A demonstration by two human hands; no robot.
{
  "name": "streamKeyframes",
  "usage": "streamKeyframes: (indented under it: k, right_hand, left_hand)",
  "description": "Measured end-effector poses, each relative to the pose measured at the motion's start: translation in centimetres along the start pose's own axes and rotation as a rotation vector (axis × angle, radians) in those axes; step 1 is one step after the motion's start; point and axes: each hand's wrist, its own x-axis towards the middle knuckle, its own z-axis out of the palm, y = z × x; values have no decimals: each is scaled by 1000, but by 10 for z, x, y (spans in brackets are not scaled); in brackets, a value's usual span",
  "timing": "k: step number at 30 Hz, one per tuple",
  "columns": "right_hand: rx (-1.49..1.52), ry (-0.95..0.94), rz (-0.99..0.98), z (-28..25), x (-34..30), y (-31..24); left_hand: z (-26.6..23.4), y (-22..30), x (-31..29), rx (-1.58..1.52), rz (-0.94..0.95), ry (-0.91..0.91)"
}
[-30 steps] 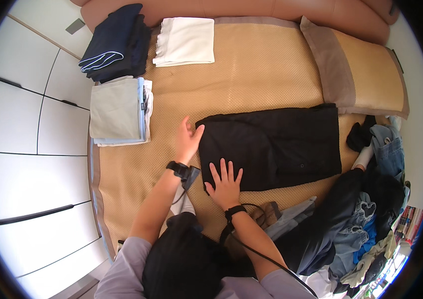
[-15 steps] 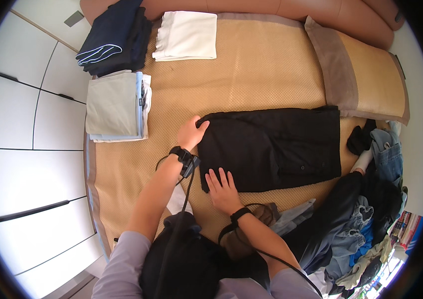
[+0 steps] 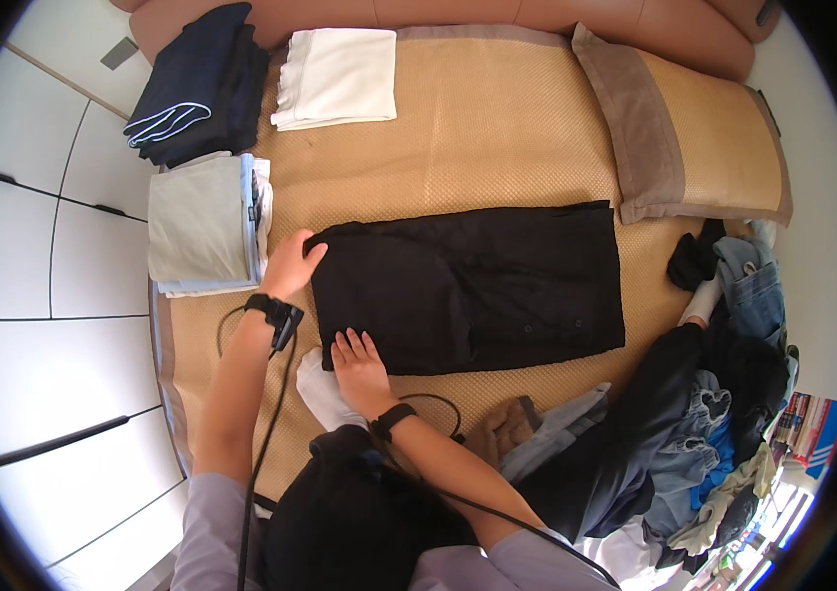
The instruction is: The person folds black trousers, a light-colored t-shirt, and a light-blue garment on a bed and places them in a stack.
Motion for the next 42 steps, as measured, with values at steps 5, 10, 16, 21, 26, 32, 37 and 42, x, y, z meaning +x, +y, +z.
streamKeyframes:
  k: [5, 10, 16, 21, 26, 32, 37, 42]
  right_hand:
    - [27, -20, -100, -42, -22, 27]
    - [494, -25, 425, -159, -3, 61]
    - [-96, 534, 903, -192, -33, 228]
    - [-164, 447, 1379, -224, -52, 267]
    - [-157, 223, 1389, -204, -71, 292]
    - [435, 99, 1280, -219, -93, 337]
    - [771, -61, 1123, -240, -91, 328]
    - [763, -145, 1002, -275, -53, 287]
  left_hand:
    - [4, 95, -50, 373, 403, 120]
    - [43, 136, -99, 299, 637, -66]
    - [109, 152, -121, 308, 761, -205]
    - [104, 148, -124, 306, 708, -238]
    - [104, 144, -123, 241, 668, -238]
    - [109, 153, -123, 374, 672, -229]
    - [119, 160, -125, 576, 670, -217]
    - [121, 164, -123, 570, 661, -205]
